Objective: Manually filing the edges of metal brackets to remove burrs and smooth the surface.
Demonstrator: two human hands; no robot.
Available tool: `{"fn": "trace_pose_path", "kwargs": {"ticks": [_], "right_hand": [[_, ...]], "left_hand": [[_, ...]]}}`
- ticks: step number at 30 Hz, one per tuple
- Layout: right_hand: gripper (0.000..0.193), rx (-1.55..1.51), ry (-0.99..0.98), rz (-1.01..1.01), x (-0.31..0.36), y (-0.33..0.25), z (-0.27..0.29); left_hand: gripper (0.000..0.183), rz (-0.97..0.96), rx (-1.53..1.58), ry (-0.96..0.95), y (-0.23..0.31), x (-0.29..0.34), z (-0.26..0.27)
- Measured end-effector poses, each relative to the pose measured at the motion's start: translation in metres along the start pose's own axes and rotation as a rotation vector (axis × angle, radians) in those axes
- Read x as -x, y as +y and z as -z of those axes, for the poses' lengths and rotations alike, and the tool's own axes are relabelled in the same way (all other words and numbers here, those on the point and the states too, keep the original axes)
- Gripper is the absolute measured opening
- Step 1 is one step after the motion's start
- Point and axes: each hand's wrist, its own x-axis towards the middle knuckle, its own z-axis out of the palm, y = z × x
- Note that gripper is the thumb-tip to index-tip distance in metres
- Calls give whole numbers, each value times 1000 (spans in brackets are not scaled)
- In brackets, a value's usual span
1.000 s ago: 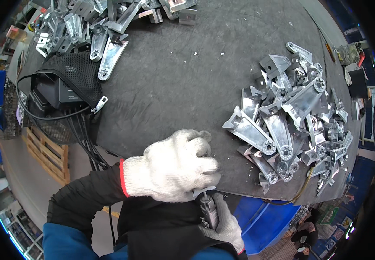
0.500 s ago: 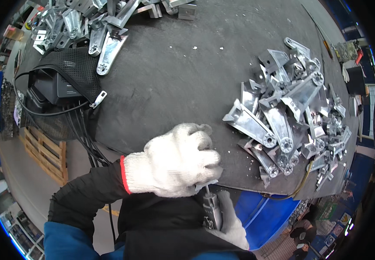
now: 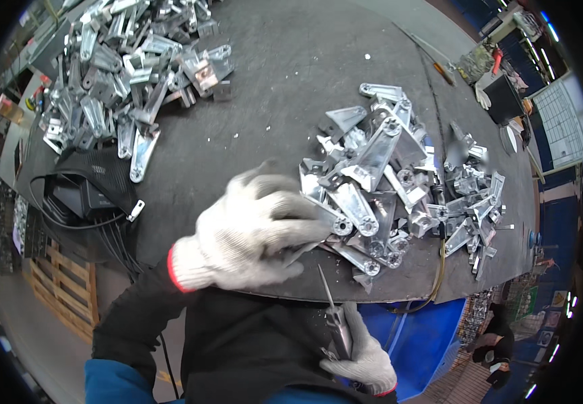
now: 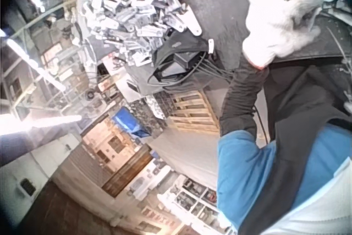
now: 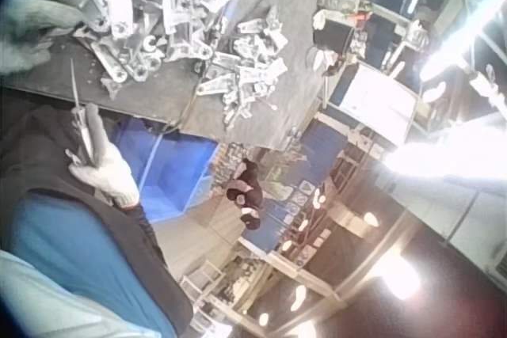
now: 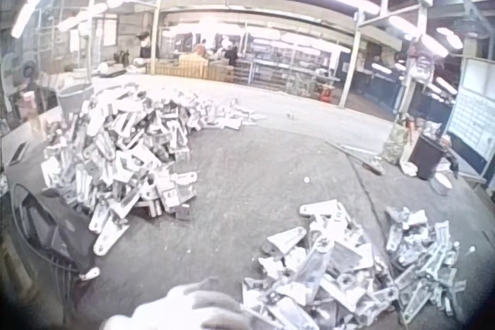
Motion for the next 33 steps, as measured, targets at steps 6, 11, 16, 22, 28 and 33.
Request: {"fn": "trace_pose_path", "kwargs": {"ticks": [6,11,16,22,28,33], "right_hand": [[109,56,63,361,-22,46,-23],[102,-269,-119,246,-24,56,-29],[99,-123,-104,186,-31,71,-24],[92,268,35,177,-13,20,-15],[90,396,74,152,-10,9,-18],[86,253,144,406,-23,49,-27]], "left_hand": [[85,64,-325,-320,-13,-37,6],[75,631,-546,39,-45,17,66],[84,1378,-911,95,-70,38,77],[92,1318,-1096,-96,-81,36,75],[79,996,-1040,59,-87,62,72],[65,1202,-617,223,-63,47,64]]}}
